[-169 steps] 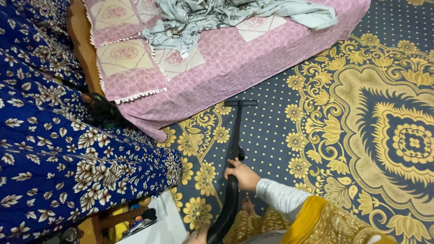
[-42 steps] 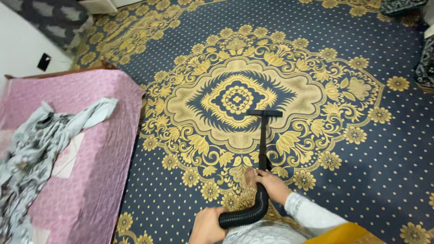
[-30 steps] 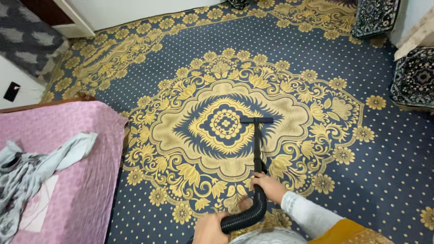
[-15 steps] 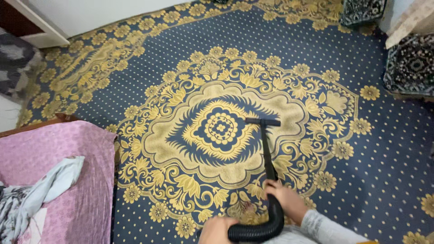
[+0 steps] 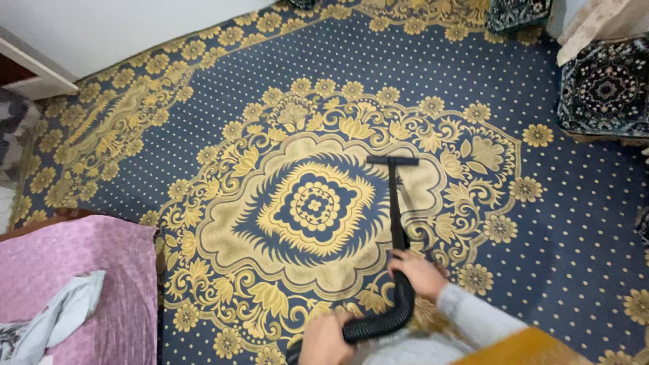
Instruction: The person uses a vacuum cleaner with a hose attachment to clean a large patterned carpet in a room. They move the vacuum head back and forth across the carpet surface, covering different areas including the center and edges near the walls and furniture.
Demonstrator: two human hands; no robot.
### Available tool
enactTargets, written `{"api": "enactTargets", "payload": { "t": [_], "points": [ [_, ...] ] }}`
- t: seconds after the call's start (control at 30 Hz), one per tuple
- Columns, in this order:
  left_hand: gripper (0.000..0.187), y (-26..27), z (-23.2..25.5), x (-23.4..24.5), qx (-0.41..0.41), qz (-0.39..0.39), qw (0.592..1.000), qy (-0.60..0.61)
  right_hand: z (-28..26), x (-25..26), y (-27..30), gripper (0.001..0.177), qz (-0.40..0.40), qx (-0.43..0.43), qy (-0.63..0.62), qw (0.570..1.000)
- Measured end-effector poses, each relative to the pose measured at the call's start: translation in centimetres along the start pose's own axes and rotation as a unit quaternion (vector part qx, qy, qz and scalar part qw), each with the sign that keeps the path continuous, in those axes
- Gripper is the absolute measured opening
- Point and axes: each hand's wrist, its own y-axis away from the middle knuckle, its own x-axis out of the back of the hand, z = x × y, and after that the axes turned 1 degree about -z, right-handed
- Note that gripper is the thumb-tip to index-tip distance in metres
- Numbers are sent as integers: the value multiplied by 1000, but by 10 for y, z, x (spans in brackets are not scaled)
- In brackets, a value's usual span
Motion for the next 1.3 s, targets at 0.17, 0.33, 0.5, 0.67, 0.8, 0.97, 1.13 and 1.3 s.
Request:
{"api": "enactTargets", "payload": {
  "t": [0.17, 0.33, 0.5, 0.67, 0.8, 0.97, 1.13, 1.3],
  "points": [
    [36, -57, 44, -12, 23, 51, 996, -72, 50, 40, -55, 16, -4, 1, 56, 998],
    [35, -64, 81, 10, 7, 52, 998, -25, 53, 86, -40, 14, 15, 20, -7, 1000],
    [41, -83, 114, 18, 15, 72, 997, 11, 59, 118, -28, 15, 4, -19, -37, 999],
    [32, -127, 131, 16, 25, 70, 995, -71, 105, 121, -78, 20, 4, 3, -1, 1000],
    [34, -120, 139, 23, 24, 80, 996, -37, 103, 128, -76, 17, 41, 45, -14, 998],
    [36, -122, 139, 41, 90, 37, 995, -25, 76, 155, -57, 25, 14, 0, -64, 998],
    [41, -189, 123, 64, 19, 69, 996, -50, 113, 147, -108, 22, 39, -9, -48, 998],
    [34, -248, 134, 74, -22, 38, 996, -75, 169, 152, -158, 17, 84, 47, -34, 995]
  ]
}}
